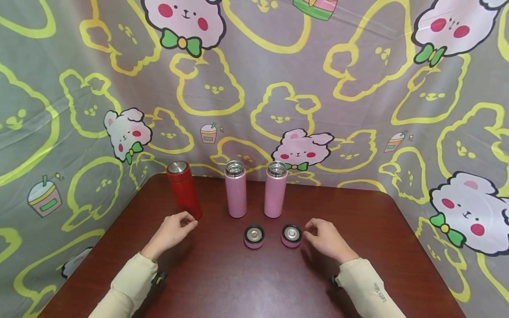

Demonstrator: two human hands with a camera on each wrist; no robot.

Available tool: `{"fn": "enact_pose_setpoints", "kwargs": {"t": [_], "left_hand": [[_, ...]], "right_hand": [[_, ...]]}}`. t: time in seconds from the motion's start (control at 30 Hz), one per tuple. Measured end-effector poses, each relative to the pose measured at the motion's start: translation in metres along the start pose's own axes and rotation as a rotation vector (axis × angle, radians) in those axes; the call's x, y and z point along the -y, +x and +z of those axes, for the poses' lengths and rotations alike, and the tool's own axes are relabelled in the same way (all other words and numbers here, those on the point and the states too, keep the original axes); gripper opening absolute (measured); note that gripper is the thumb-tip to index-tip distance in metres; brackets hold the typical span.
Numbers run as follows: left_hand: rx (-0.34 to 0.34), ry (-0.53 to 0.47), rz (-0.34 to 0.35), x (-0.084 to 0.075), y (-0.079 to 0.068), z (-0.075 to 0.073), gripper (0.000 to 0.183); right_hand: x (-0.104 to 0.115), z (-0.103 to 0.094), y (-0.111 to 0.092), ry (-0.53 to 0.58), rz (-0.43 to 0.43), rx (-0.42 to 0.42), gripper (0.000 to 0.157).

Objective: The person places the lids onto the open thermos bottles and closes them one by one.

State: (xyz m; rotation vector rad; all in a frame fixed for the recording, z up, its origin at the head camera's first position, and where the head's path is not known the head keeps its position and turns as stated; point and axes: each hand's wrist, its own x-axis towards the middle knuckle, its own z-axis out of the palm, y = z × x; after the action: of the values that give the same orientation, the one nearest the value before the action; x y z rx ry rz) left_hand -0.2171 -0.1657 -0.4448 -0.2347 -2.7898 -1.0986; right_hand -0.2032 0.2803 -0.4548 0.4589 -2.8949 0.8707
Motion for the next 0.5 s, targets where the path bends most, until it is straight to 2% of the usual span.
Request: {"fn": "enact_pose_setpoints", "kwargs": {"t": [0.1, 0.2, 0.3, 0.4, 0.5], "left_hand": [[0.016, -0.074, 0.023, -0.015, 0.013, 0.009, 0.025], [0.003, -0.119, 0.051, -0.028, 0.031, 0.020, 0.044], [-0.003, -0.155, 0.040, -0.039, 0.048, 0.032, 0.064], [-0.021, -0.200, 0.027, -0.048, 0.063, 0.043, 0.076], [-0.056, -0.256, 0.018, -0.056, 0.075, 0.051, 0.082]], "right_hand": [[0.013, 0.006, 0.007, 0.014, -0.032, -0.001, 0.016], [0.027, 0.012, 0.017, 0.032, -0.079, 0.015, 0.017], [0.043, 0.020, 0.027, 0.034, -0.130, 0.051, 0.020], [0.059, 0.031, 0.035, 0.006, -0.177, 0.088, 0.028], [0.075, 0.042, 0.041, -0.067, -0.209, 0.124, 0.043]]}}
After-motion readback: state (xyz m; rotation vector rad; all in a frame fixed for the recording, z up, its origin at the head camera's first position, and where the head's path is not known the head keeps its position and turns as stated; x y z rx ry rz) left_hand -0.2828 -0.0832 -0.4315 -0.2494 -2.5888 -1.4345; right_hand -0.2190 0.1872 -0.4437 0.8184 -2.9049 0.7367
